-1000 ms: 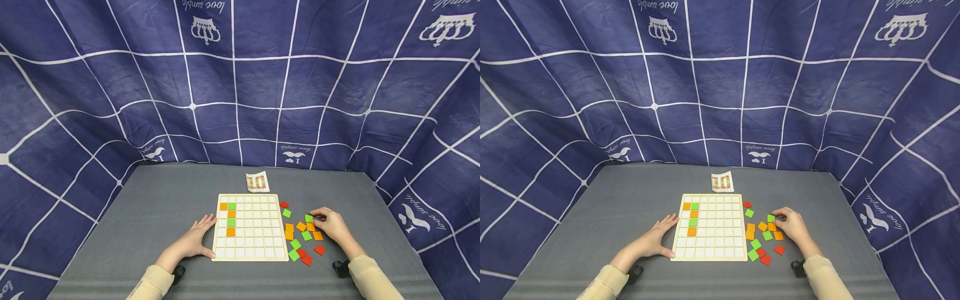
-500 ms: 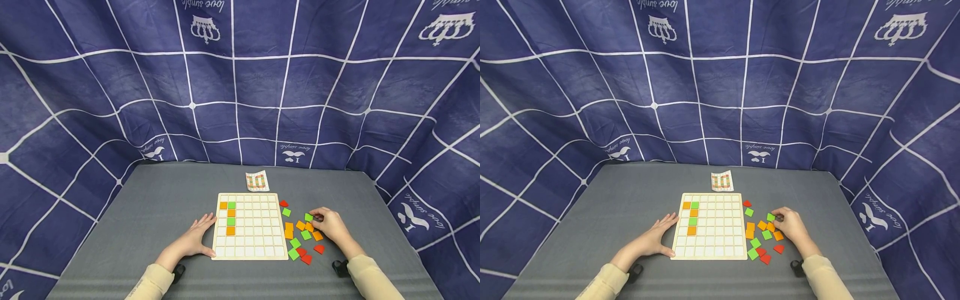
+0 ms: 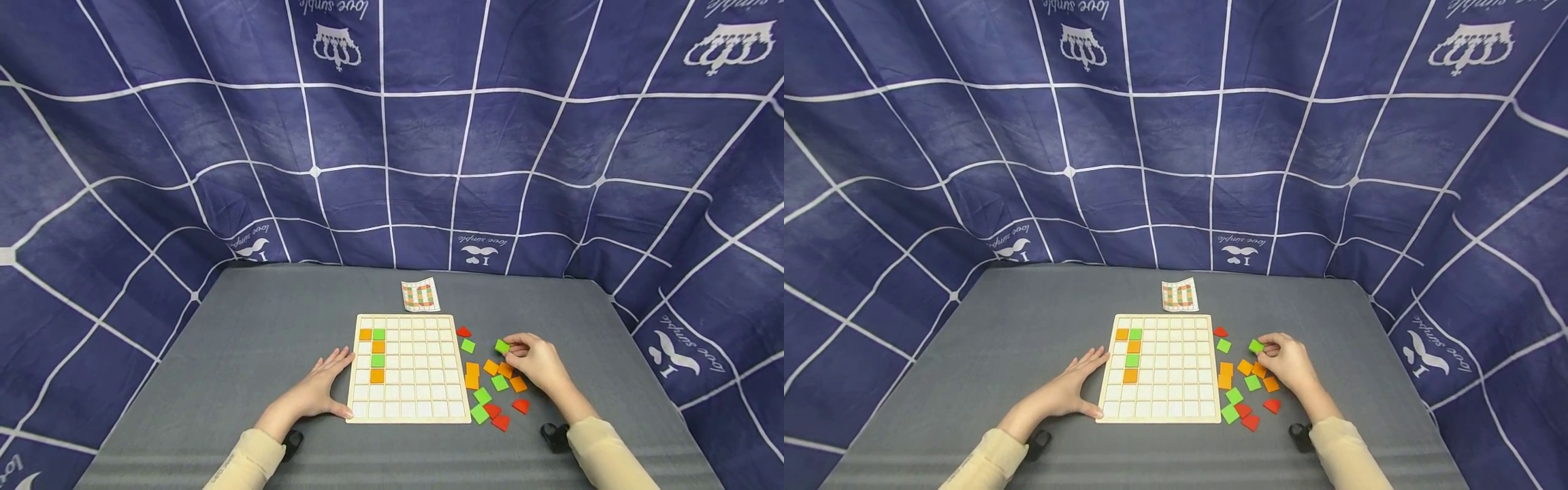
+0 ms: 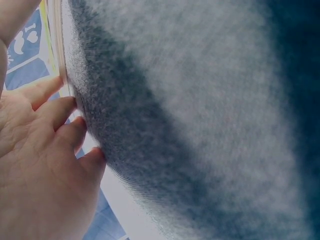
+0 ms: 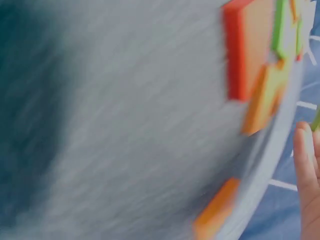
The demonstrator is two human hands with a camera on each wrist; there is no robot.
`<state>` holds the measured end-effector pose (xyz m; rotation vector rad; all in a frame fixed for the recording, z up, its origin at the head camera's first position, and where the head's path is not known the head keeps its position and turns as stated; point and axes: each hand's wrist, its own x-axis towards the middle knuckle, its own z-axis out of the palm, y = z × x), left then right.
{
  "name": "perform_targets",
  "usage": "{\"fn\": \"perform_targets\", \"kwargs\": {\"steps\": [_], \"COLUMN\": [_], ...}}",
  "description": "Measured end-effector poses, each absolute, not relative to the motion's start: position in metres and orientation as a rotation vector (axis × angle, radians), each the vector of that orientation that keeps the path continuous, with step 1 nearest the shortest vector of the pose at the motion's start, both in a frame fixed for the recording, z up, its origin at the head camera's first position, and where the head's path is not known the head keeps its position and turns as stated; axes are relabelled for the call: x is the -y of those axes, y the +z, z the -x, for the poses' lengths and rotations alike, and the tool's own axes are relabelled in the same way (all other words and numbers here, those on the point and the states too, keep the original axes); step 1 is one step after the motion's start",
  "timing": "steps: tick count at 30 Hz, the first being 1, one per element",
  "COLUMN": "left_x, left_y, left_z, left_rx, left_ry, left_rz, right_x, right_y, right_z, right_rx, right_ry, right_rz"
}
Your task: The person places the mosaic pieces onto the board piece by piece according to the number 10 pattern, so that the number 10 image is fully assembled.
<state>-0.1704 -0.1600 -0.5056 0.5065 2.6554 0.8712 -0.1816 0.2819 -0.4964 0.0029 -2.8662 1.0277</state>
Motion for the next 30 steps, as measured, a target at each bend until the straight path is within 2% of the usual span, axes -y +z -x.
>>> {"fn": "perform_targets", "kwargs": {"steps": [6, 14, 23, 30], "left_x": [0.161, 0.161, 0.160, 0.160], "left_y": [-0.505, -0.505, -0.504, -0.505], "left_z": [0.170, 0.172, 0.173, 0.173], "left_rx": [-2.650, -2.648, -2.653, -2.650], "left_ry": [0.872, 0.856, 0.851, 0.853], "left_rz": [-0.506, -0.520, -0.512, -0.507], "right_x": [-0.251, -0.188, -0.121, -0.092], "right_y": [-0.482, -0.470, -0.479, -0.492], "right_z": [0.184, 0.183, 0.174, 0.168], "right_rx": [2.821, 2.746, 2.743, 2.797], "right_ry": [1.219, 1.424, 1.449, 1.483], "right_rz": [-0.050, -0.351, -0.707, -0.798]}}
